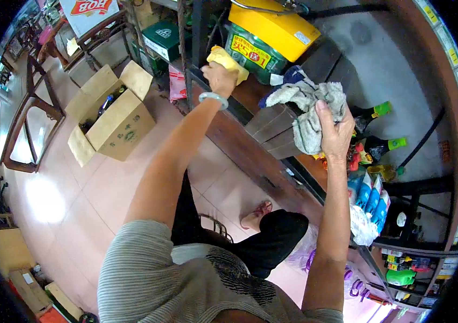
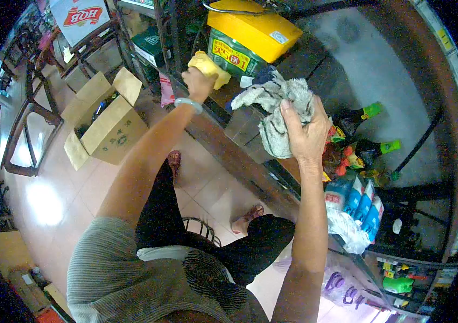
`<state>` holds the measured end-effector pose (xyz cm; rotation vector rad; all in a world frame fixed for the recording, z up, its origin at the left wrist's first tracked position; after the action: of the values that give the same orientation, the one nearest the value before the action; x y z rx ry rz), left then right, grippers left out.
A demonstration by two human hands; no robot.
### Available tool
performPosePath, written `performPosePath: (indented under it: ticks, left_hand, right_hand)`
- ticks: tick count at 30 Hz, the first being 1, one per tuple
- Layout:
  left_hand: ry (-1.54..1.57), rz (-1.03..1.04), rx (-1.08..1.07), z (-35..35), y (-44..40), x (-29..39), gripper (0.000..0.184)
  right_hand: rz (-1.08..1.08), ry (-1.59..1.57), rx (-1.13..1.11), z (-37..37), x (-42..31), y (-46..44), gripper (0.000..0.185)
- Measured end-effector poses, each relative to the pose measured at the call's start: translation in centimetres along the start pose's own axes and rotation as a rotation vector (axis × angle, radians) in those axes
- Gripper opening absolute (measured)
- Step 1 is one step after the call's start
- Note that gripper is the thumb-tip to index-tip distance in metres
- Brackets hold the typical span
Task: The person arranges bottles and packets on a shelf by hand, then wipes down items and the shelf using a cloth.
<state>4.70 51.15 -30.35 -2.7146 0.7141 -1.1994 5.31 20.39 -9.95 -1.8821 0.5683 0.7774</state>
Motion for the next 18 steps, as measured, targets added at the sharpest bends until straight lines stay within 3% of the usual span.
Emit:
performPosePath:
  ticks: [2,6,10,18]
  left_hand:
    - [-0.038,0.016,0.161,-1.6,0.2,-0.9,0.050]
    - [-0.049,0.056,0.071,-0.1,-1.8,-4.1,0.032]
    - [-0.073,0.096,-0.217,2.1,-3.2,-4.6,0.026]
    - [-0.285,0.218,-0.280,1.9,-3.7,-3.1,0.023]
  right_hand:
    - [-0.002,0.007,-0.004,0.0,0.2,0.0,0.024]
    - [0.063,-0.017,-0.004,0.0,0.5,0.0,0.025]
    - [0.029,0.025,-0.001,-0.2,0.4,0.0,0.026]
    - [0.052,0.039,-0.012,-0.1,0.3,0.0,0.026]
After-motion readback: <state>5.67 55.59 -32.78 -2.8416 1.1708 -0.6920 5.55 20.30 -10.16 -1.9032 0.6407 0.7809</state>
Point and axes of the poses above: each hand's wrist, its own y-axis away from the middle knuckle, its own z-axis out of the palm, x = y × z, the point moved 10 cm from there along -y, towards the middle knuckle, and after that the axes turned 11 degrees about -y, right-handed, at the moved point
